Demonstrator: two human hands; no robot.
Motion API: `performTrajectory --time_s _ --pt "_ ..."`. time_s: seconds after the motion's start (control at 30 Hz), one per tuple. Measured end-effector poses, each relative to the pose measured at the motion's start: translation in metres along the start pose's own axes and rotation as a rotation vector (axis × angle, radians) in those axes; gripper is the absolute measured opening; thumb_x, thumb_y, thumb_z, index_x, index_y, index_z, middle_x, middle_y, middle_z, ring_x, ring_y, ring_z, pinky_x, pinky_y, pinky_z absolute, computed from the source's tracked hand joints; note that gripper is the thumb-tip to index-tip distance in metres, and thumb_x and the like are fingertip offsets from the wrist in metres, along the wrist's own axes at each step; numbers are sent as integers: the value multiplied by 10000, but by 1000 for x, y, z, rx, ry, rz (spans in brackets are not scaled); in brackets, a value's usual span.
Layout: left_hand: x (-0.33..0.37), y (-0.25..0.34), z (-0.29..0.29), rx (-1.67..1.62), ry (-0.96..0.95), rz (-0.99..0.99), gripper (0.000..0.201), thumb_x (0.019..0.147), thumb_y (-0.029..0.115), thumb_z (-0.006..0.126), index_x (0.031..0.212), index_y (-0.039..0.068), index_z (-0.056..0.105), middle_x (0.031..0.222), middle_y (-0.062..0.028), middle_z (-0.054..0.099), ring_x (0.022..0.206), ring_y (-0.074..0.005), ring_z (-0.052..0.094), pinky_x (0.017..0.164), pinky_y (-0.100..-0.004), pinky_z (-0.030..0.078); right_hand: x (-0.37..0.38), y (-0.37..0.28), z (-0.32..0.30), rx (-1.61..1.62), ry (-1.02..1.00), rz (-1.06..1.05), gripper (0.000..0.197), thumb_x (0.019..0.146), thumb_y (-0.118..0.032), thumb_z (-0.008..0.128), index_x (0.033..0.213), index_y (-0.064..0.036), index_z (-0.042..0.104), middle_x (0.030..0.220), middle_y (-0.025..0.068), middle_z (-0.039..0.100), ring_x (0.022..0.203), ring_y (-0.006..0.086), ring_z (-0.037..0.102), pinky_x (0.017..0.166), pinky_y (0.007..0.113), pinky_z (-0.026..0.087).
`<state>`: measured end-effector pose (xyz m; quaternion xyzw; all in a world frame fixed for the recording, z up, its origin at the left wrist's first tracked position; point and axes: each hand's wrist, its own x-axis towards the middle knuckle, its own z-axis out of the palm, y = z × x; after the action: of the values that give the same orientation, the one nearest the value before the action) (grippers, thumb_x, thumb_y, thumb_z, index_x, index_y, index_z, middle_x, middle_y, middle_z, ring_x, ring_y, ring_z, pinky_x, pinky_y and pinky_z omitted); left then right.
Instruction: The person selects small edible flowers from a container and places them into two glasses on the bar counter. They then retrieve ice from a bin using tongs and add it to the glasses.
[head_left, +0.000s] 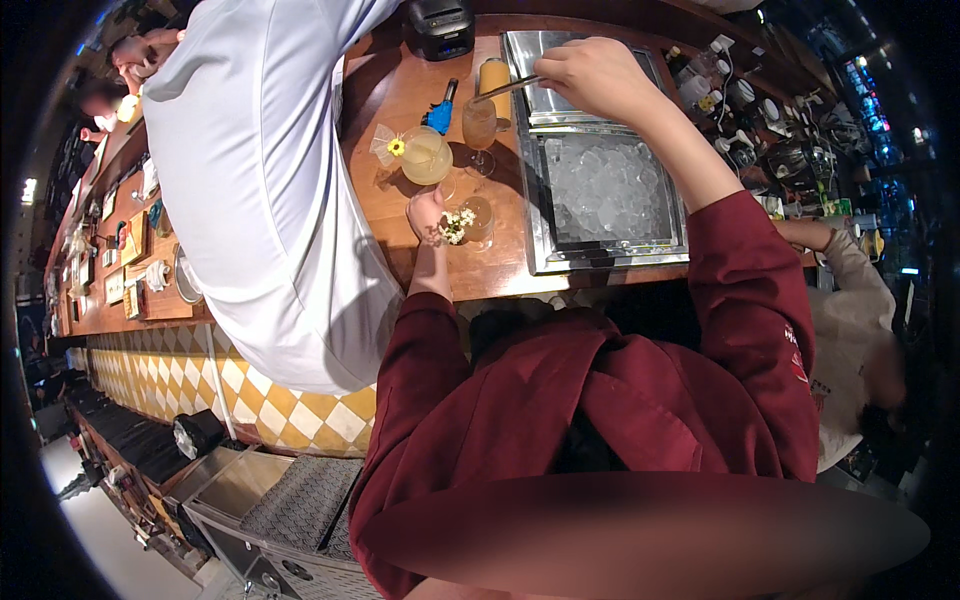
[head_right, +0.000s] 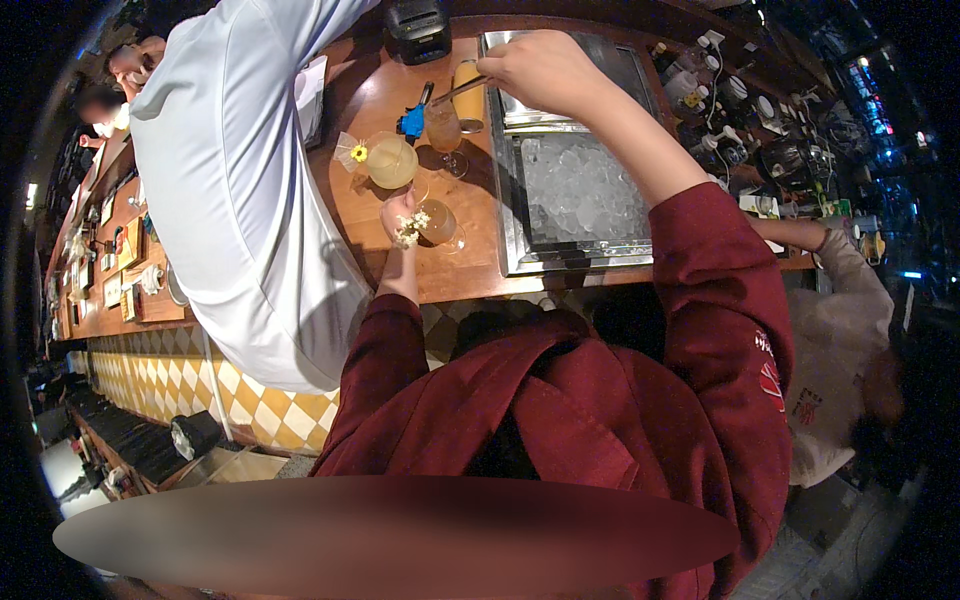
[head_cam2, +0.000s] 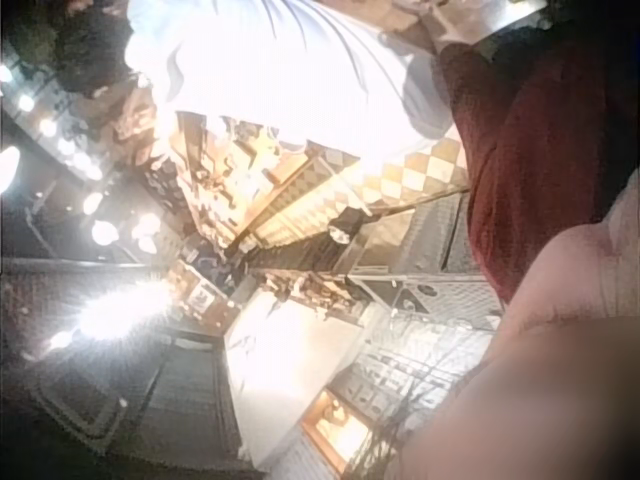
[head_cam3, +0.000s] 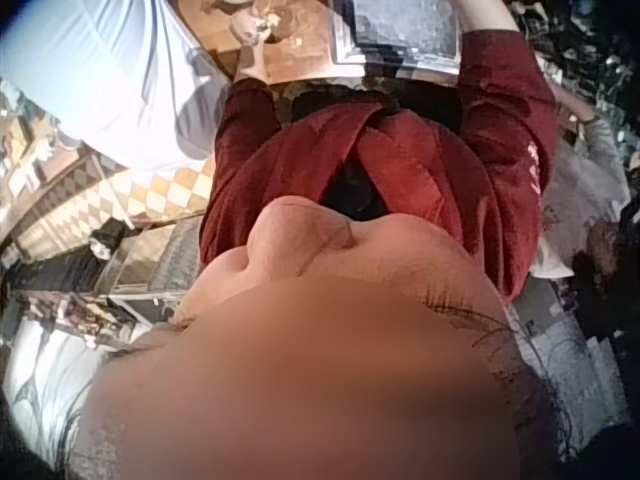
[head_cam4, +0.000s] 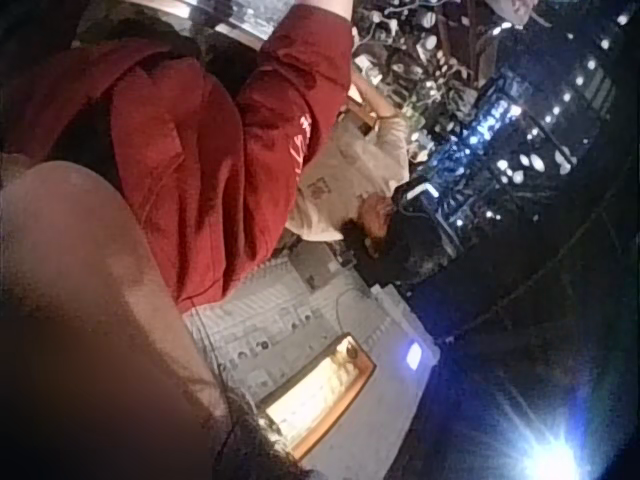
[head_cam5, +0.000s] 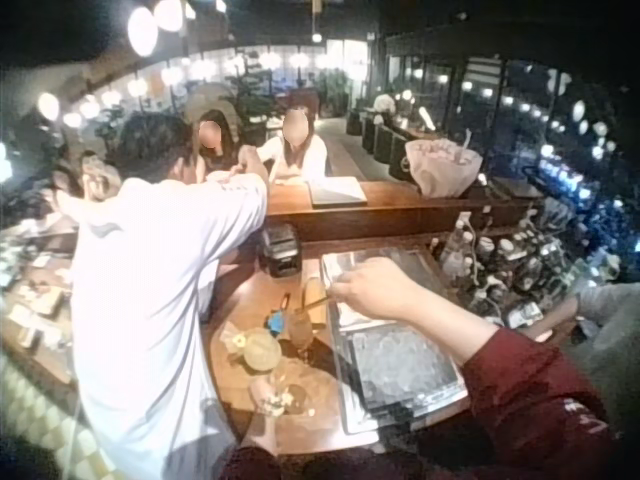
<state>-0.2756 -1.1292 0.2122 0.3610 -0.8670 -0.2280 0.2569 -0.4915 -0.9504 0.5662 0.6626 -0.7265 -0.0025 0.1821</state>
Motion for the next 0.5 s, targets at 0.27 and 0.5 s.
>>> performTrajectory --time_s 0.27,0.5 --pt "-9 -17 13 17 5 57 308 853 285 600 714 26 693 725 -202 633 684 -386 607 648 -476 466 -22 -6 -16 99 96 135 144 834 -258 633 886 -125 621 792 41 626 768 269 627 633 398 486" --pt "-77 -39 3 -603 -1 -45 249 902 230 529 824 23 645 646 -126 599 560 -294 568 576 -404 458 -122 2 -15 192 391 611 216 817 -308 680 922 -121 661 831 47 658 783 274 640 652 354 498"
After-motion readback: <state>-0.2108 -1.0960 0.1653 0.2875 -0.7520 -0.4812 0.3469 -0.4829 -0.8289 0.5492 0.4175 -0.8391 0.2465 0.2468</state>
